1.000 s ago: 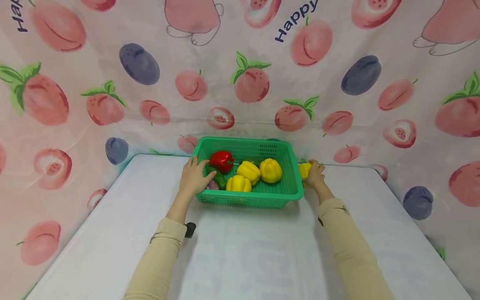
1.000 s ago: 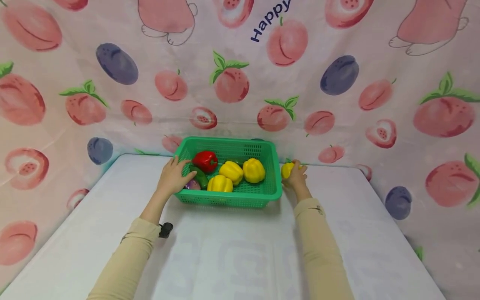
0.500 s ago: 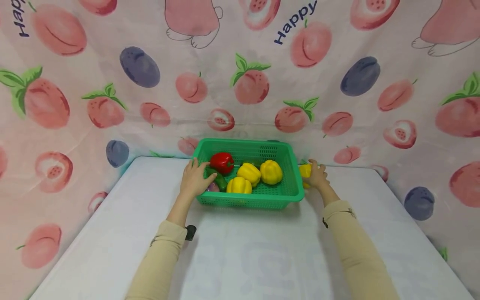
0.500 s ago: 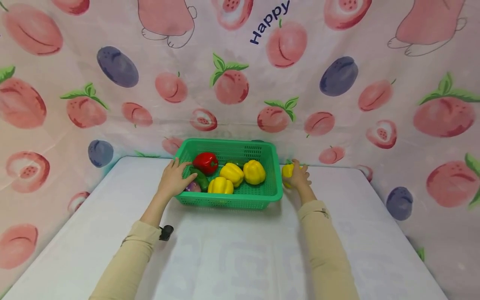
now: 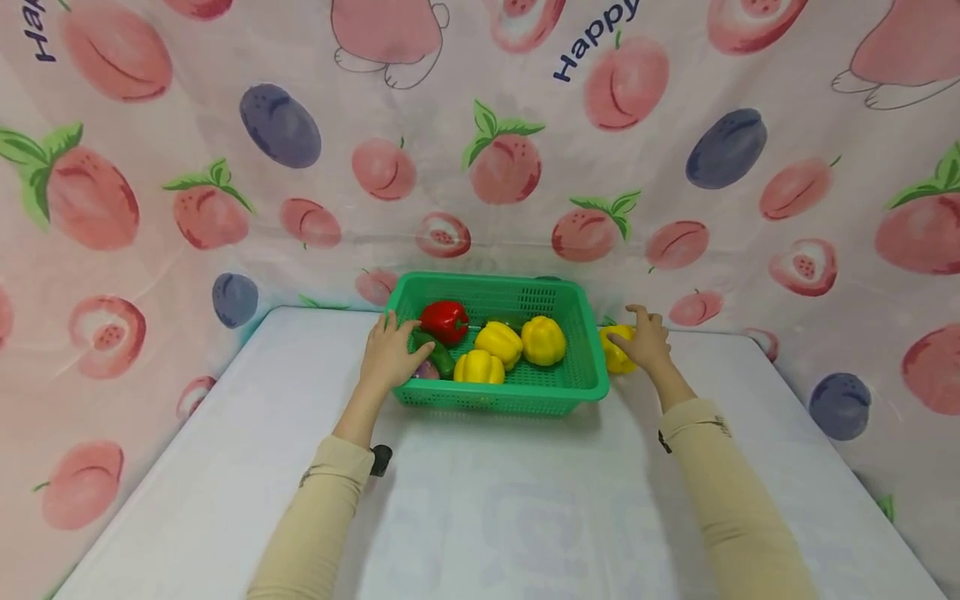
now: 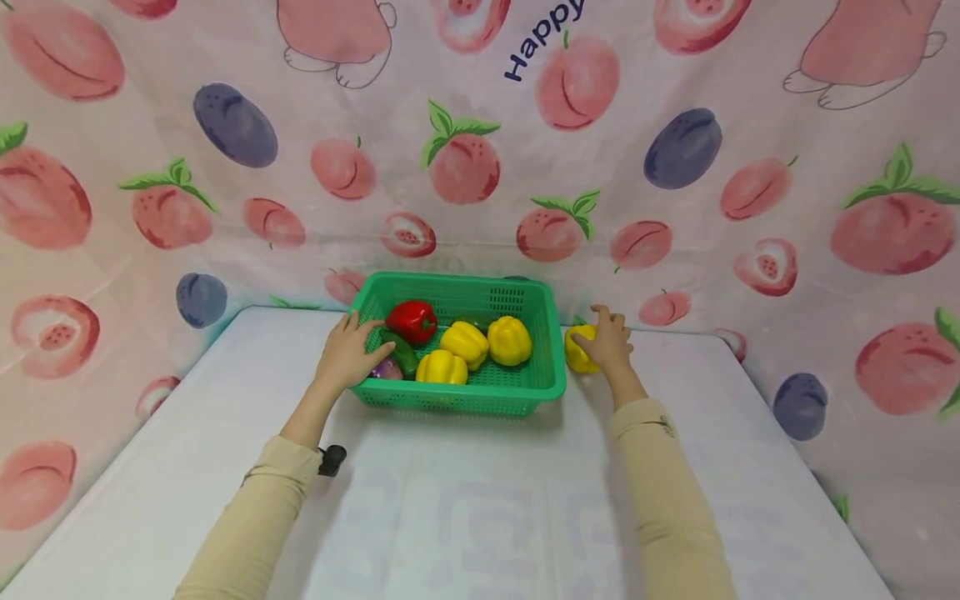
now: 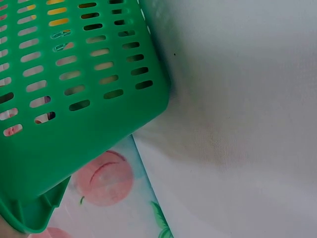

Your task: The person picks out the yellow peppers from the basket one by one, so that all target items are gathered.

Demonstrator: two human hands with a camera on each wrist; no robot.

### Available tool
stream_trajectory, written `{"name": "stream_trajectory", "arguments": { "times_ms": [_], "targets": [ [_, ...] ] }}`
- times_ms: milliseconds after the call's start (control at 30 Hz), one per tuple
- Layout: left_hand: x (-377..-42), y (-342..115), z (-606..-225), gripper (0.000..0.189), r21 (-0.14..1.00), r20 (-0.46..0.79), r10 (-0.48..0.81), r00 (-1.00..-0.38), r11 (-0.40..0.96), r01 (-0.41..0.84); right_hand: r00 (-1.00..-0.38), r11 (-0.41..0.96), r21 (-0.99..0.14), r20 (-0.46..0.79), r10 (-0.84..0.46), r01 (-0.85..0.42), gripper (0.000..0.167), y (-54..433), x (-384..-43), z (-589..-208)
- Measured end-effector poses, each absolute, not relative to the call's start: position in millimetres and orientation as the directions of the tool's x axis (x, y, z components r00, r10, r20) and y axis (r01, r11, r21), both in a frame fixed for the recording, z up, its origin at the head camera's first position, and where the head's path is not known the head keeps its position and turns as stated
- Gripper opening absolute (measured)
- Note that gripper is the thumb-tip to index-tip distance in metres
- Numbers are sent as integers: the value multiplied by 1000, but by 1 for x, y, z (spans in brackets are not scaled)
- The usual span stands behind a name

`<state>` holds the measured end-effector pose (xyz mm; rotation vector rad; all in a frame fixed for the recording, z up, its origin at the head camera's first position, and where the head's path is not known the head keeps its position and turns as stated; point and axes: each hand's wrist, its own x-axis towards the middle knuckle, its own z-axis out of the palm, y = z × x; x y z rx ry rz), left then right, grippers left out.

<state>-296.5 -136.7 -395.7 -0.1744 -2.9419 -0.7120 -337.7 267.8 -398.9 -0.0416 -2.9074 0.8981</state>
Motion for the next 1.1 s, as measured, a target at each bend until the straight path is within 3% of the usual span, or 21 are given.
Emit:
{"name": "stream_trajectory", "arguments": {
  "times_ms": [600,1100],
  "targets": [
    [-295,-135,-392,57,440,127,85,-988,888,133,-979,773,-618,202,-16,-141,57,261,-339,-377],
    [-294,-135,-391,57,438,124,84,-989,889,131,-974,771,-596,150,-168,-225,50,230,-346,-349]
  ]
}}
